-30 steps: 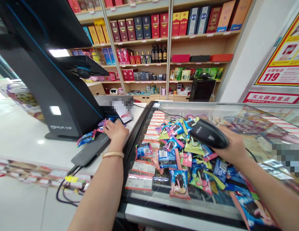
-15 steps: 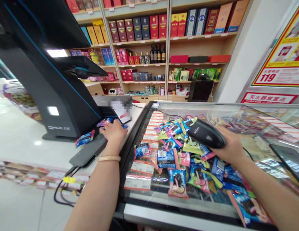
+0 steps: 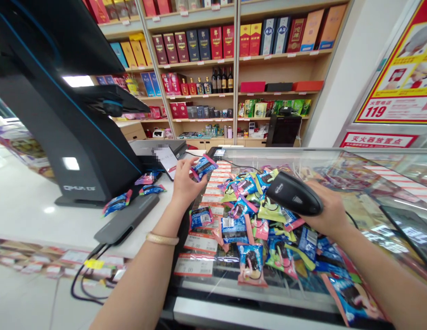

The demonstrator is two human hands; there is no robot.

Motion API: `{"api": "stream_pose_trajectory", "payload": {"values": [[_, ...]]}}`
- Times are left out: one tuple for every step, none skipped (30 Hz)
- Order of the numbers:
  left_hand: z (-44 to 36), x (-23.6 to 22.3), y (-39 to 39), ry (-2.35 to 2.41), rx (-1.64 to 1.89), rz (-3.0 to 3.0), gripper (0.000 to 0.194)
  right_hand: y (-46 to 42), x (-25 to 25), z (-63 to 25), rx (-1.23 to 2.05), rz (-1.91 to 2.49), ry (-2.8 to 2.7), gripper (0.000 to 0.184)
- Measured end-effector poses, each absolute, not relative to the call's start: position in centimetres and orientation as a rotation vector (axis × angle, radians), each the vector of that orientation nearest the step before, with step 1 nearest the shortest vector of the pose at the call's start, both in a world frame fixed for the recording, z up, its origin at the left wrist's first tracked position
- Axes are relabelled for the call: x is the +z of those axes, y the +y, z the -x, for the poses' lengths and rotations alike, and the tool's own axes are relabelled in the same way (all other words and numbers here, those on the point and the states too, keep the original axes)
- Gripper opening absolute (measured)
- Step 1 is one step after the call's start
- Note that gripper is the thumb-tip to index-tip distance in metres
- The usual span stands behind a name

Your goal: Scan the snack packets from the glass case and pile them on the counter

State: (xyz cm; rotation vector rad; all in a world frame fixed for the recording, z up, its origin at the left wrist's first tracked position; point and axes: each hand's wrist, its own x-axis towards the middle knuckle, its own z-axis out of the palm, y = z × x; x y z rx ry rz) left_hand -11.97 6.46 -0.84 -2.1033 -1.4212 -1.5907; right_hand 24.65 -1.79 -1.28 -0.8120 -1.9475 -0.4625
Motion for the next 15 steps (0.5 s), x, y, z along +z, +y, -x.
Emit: {"api": "stream_pose_trajectory", "payload": {"values": [[11.2, -0.7, 6.1, -1.335, -1.594, 2.133, 0.053, -1.9, -1.2, -24.6, -0.465, 0.802, -1.955, 0.010], [10.5, -0.6, 5.7, -1.249, -1.593, 2.151, 0.054, -2.0, -1.1, -24.5, -0.468, 0.791, -1.964, 0.012], [9.8, -0.4, 5.3, -1.165, -1.588, 2.159, 0.053, -2.1, -1.0, -24.4, -0.469, 0.781, -1.971, 0.014], [9.3, -0.3, 5.0, -1.085, -1.581, 2.164, 0.050, -2.2, -0.9, -24.3, -0.468, 0.772, -1.975, 0.015], [8.8, -0.3, 4.6, -1.016, -1.572, 2.172, 0.046, -2.3, -0.9, -24.2, -0.464, 0.767, -1.976, 0.016], [8.3, -0.2, 4.3, -0.965, -1.564, 2.187, 0.042, -2.4, -0.8, -24.1, -0.458, 0.765, -1.975, 0.017], [7.9, -0.3, 4.1, -0.940, -1.562, 2.216, 0.038, -2.5, -0.8, -24.0, -0.452, 0.767, -1.972, 0.017], [7.5, -0.3, 3.9, -0.946, -1.574, 2.262, 0.036, -2.6, -0.8, -24.0, -0.448, 0.772, -1.969, 0.017], [7.1, -0.5, 3.7, -0.987, -1.611, 2.323, 0.034, -2.6, -0.7, -23.9, -0.445, 0.777, -1.966, 0.017], [6.7, -0.6, 3.6, -1.061, -1.684, 2.388, 0.034, -2.7, -0.7, -23.8, -0.445, 0.780, -1.964, 0.018], [6.3, -0.8, 3.6, -1.158, -1.786, 2.450, 0.033, -2.7, -0.8, -23.8, -0.447, 0.781, -1.962, 0.017], [6.0, -0.9, 3.5, -1.271, -1.910, 2.507, 0.034, -2.7, -0.8, -23.8, -0.451, 0.784, -1.960, 0.017], [5.6, -1.0, 3.6, -1.390, -2.056, 2.544, 0.034, -2.7, -0.8, -23.9, -0.456, 0.792, -1.957, 0.016], [5.4, -1.1, 3.6, -1.501, -2.223, 2.557, 0.035, -2.7, -0.9, -23.9, -0.459, 0.805, -1.954, 0.016], [5.2, -1.2, 3.7, -1.597, -2.403, 2.548, 0.036, -2.7, -1.0, -24.0, -0.458, 0.824, -1.952, 0.015]]}}
